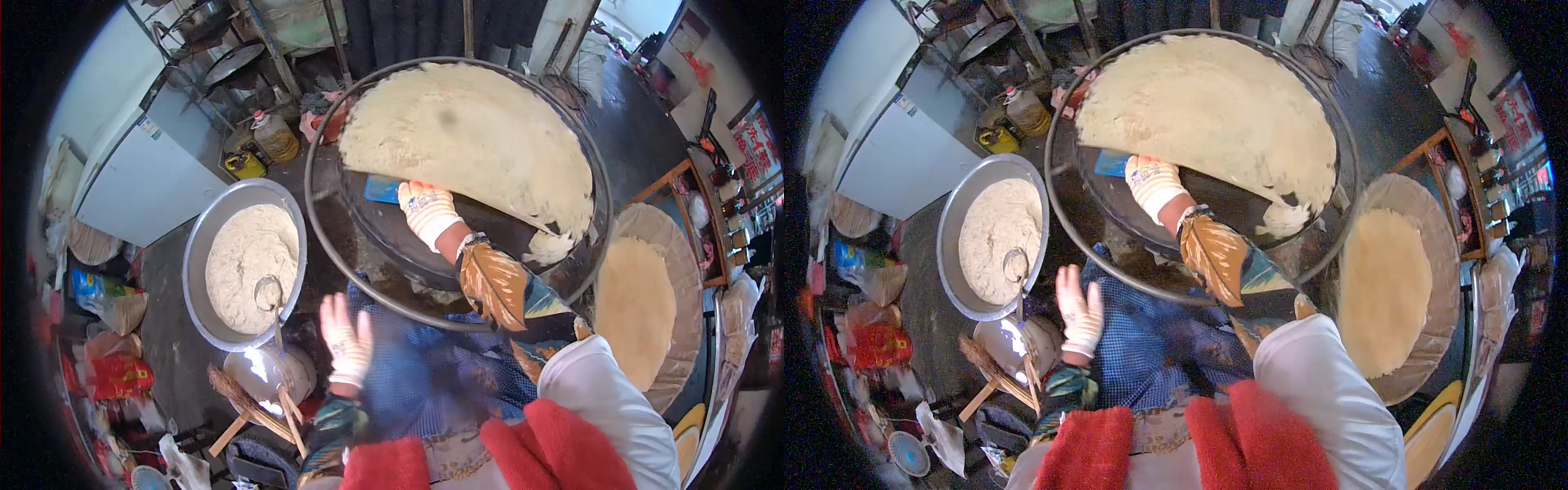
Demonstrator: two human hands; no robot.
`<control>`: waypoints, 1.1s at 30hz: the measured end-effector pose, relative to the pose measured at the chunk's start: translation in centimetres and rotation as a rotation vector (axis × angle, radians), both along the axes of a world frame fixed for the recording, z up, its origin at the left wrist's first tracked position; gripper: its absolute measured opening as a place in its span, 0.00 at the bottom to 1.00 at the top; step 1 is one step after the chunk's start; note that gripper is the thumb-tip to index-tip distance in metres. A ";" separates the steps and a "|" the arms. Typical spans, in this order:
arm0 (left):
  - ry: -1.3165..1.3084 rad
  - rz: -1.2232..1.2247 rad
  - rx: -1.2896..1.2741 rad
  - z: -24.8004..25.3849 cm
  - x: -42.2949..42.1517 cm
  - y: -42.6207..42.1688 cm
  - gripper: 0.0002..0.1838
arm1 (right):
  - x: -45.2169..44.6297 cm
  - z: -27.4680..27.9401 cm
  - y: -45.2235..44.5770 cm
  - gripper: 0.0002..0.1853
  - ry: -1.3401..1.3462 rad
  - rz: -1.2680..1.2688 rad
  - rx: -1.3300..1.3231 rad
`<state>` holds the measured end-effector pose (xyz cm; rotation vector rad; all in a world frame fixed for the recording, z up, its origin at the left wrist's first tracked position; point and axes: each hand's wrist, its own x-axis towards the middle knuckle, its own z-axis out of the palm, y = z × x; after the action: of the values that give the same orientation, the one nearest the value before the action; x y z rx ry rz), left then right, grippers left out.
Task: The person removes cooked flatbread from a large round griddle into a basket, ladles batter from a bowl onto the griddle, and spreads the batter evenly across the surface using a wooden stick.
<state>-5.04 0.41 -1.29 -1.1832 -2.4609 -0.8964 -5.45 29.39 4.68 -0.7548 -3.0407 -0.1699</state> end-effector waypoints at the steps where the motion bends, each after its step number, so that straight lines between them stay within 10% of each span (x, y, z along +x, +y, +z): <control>1: 0.014 -0.013 0.014 0.7 -2.2 -0.1 0.32 | -0.2 -0.2 -0.4 0.21 0.025 -0.010 -0.100; 8: 0.282 -0.314 -0.352 7.0 -13.9 5.2 0.31 | -0.2 0.8 1.3 0.21 -0.045 -0.018 -0.068; 13: 0.377 -0.595 -0.873 3.2 -7.4 6.8 0.33 | -0.4 0.7 1.9 0.18 0.014 -0.090 -0.024; 19: -0.209 -0.661 -0.452 1.7 14.5 8.2 0.18 | 0.9 1.4 2.0 0.16 0.044 -0.121 0.007; 21: -0.013 -0.926 -0.045 -3.8 20.1 6.8 0.14 | 1.5 0.9 2.6 0.16 0.041 -0.148 0.011; 25: -0.424 -0.807 -0.447 -3.3 17.6 4.4 0.18 | 0.7 -0.6 2.2 0.15 0.078 -0.158 0.009; 27: -0.362 -0.501 -0.013 -9.9 16.5 2.0 0.23 | -0.5 -1.1 1.8 0.15 0.118 -0.166 -0.007; 33: -0.488 -0.433 -0.158 -13.0 17.2 1.8 0.26 | -0.6 -2.3 3.7 0.16 0.169 -0.231 -0.019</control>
<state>12.18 2.20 -14.31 -1.7796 -2.7329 -1.2487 -6.10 33.08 2.39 -1.0621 -2.7949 -0.0735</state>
